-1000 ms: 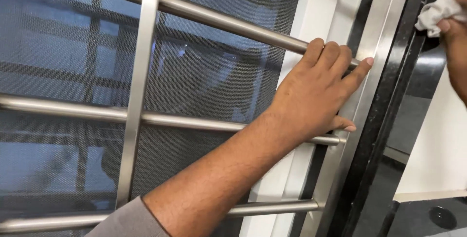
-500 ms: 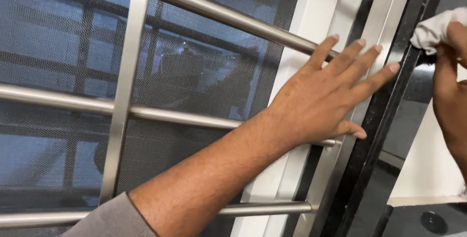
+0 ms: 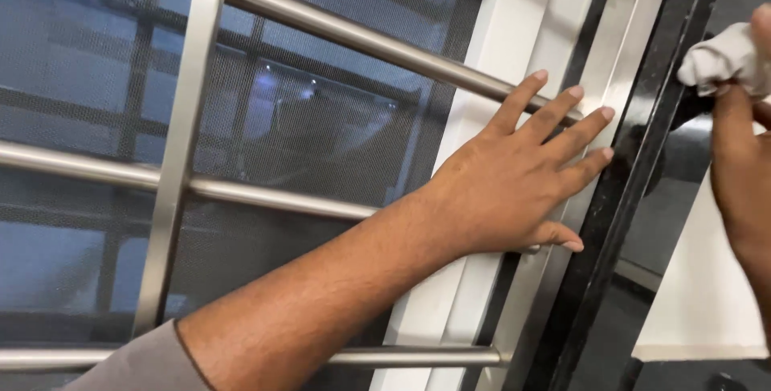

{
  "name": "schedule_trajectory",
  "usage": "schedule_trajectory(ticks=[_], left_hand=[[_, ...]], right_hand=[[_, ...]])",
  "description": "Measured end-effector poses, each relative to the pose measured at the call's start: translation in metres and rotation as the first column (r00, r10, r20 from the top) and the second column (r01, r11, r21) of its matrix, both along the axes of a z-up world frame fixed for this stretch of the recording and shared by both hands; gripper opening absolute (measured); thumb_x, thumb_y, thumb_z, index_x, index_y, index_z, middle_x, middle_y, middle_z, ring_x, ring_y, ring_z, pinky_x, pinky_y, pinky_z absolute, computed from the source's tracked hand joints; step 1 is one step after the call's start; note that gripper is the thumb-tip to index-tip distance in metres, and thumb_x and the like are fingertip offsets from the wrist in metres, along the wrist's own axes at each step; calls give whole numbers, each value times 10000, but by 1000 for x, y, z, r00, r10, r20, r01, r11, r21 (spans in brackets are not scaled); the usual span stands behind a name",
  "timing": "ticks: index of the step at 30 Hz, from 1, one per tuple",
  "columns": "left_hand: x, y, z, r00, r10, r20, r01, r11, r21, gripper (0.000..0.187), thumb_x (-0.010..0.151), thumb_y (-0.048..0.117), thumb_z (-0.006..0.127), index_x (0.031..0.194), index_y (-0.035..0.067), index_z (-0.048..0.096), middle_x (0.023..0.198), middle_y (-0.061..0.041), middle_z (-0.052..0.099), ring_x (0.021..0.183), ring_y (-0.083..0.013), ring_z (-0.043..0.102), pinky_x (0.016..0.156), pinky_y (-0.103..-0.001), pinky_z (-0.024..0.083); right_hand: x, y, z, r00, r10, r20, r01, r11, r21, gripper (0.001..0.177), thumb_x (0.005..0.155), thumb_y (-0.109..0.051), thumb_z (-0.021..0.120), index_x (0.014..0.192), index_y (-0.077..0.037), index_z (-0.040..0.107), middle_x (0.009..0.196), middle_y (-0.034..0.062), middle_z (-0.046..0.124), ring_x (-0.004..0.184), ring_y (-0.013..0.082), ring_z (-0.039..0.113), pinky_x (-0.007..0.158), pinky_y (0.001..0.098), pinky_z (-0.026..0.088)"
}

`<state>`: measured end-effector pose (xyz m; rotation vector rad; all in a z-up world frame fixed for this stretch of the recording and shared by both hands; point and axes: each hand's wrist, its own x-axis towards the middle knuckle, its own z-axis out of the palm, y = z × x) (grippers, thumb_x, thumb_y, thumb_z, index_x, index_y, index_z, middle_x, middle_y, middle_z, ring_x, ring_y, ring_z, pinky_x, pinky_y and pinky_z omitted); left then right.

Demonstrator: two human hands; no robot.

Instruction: The person wipes the horizontal metal bars and the vertical frame of a window grille using a white cloth. They systematically clean the bars from top to bottom and then move to the side frame, ensuring the surfaces are wiped down.

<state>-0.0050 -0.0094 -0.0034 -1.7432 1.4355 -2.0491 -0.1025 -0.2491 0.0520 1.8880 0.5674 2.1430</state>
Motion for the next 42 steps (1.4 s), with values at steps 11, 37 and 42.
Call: schedule_trajectory(ticks=[11,37,42], left_hand=[[3,-7,1,997,-73,22,74,997,-38,878,801,817,435,1400,191,579,1543,-114,433,1438,-323,404,1198,-602,261],[-15,-34,-9,997,30,67,-13,971,-238,1055,779,928,379,1497,158,448,1396,-228,539,1366,-401,467,1176,-683,215],[-22,-30,-11,992,95,-82,-113,960,-255,1103,765,951,357,1607,239,340,1439,-213,525,1412,-378,448,1240,-657,172]], right_hand=[[-4,-12,-30,964,-247,100,258,959,-120,319,1133,28,585,1449,74,591,1447,246,535,1343,370,626,1104,392,543],[-39,17,-44,992,119,-52,-124,987,-105,328,1001,73,653,1316,-12,671,1406,291,576,1190,369,668,949,372,592],[-44,17,-42,991,121,-52,-124,990,-71,346,982,46,642,1306,-66,689,1402,253,601,1314,369,602,988,397,566]])
